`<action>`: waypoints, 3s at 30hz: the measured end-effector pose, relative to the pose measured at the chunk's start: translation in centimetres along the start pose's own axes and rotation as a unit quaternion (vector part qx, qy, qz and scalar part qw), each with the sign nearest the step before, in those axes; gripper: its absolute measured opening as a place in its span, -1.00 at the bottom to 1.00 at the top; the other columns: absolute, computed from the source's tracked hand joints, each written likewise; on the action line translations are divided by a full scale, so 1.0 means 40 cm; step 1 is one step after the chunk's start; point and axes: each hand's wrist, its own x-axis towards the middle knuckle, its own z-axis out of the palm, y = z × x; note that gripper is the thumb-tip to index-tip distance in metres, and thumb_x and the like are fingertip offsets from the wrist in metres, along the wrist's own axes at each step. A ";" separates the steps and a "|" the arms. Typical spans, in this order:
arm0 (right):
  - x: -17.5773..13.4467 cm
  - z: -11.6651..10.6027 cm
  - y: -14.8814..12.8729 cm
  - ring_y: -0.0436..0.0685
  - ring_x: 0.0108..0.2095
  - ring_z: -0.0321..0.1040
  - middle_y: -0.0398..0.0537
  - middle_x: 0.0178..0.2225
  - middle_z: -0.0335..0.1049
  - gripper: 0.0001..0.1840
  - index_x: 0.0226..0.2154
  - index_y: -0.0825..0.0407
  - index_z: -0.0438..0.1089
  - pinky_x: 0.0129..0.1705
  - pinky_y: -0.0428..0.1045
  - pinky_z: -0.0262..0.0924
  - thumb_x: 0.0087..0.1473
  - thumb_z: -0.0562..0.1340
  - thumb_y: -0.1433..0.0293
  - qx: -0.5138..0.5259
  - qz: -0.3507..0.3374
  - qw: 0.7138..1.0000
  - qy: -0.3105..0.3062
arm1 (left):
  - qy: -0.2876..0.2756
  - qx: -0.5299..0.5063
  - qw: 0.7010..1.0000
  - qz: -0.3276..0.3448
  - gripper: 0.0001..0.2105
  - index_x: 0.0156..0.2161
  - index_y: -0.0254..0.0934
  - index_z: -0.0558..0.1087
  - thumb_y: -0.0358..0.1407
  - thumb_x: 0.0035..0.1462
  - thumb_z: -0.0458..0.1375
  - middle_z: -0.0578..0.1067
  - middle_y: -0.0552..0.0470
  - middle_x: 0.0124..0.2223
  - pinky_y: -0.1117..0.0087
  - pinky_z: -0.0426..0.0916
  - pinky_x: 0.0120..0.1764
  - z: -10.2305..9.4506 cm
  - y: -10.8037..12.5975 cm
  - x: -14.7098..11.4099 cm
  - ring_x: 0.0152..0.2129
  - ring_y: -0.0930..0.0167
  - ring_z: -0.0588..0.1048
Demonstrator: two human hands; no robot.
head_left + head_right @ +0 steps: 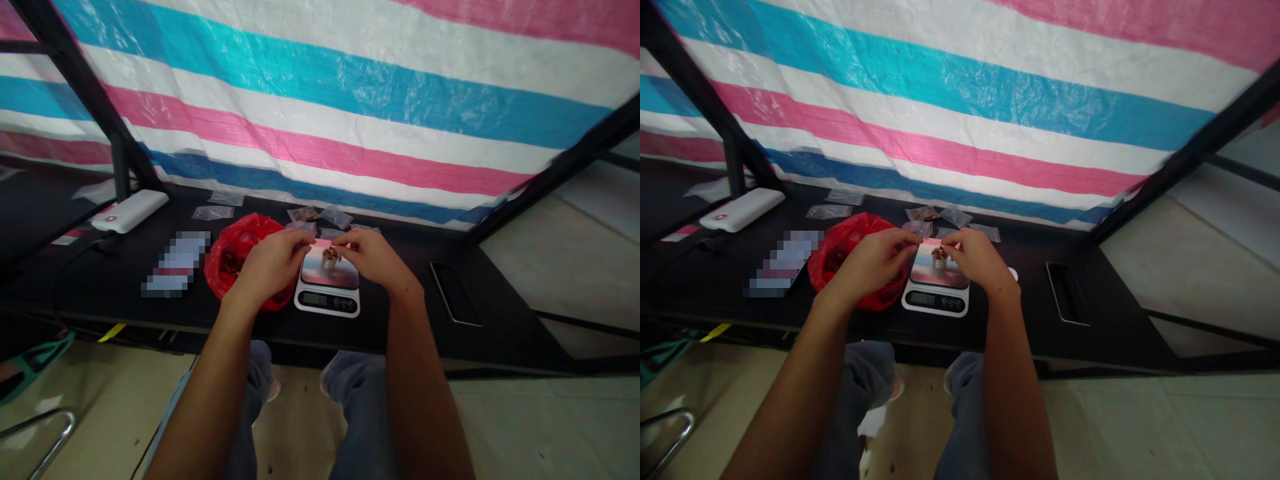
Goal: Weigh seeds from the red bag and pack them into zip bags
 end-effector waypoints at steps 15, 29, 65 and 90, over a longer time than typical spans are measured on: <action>-0.006 -0.002 -0.025 0.14 -0.18 0.54 0.05 -0.14 0.66 -0.79 -0.18 0.10 0.63 -0.11 -0.01 0.31 0.17 0.28 0.55 0.052 -0.001 0.998 0.019 | -0.001 -0.003 1.000 -0.030 -0.71 0.00 -0.25 0.61 -0.28 0.33 0.08 0.66 -0.06 0.03 0.26 0.44 0.10 -0.046 -0.037 -0.025 -0.02 0.25 0.60; -0.007 0.017 0.040 0.10 -0.35 0.46 0.05 -0.30 0.63 -0.88 -0.30 0.12 0.64 -0.30 -0.05 0.19 0.14 0.33 0.49 -0.040 0.114 0.992 -0.035 | -0.176 0.112 0.972 -0.106 -0.76 -0.11 -0.17 0.65 -0.27 0.17 0.19 0.70 -0.06 -0.09 0.35 0.45 -0.06 -0.067 -0.132 -0.047 -0.16 0.23 0.64; -0.022 -0.014 -0.015 0.11 -0.32 0.44 -0.04 -0.31 0.60 -0.91 -0.32 0.08 0.57 -0.30 -0.04 0.20 0.07 0.32 0.49 0.046 0.025 0.998 0.024 | -0.103 0.100 0.985 -0.097 -0.76 -0.05 -0.20 0.60 -0.24 0.29 0.13 0.67 -0.05 -0.03 0.26 0.41 -0.04 -0.074 -0.091 -0.055 -0.09 0.20 0.61; -0.025 -0.018 0.023 0.14 -0.28 0.51 0.00 -0.26 0.63 -0.85 -0.23 0.09 0.56 -0.24 0.00 0.30 0.18 0.29 0.39 0.090 0.043 0.994 0.052 | -0.158 0.149 0.969 0.116 -0.39 0.30 -0.30 0.41 -0.45 0.10 0.21 0.43 -0.18 0.34 0.25 0.25 0.31 -0.007 -0.078 0.210 0.28 0.20 0.40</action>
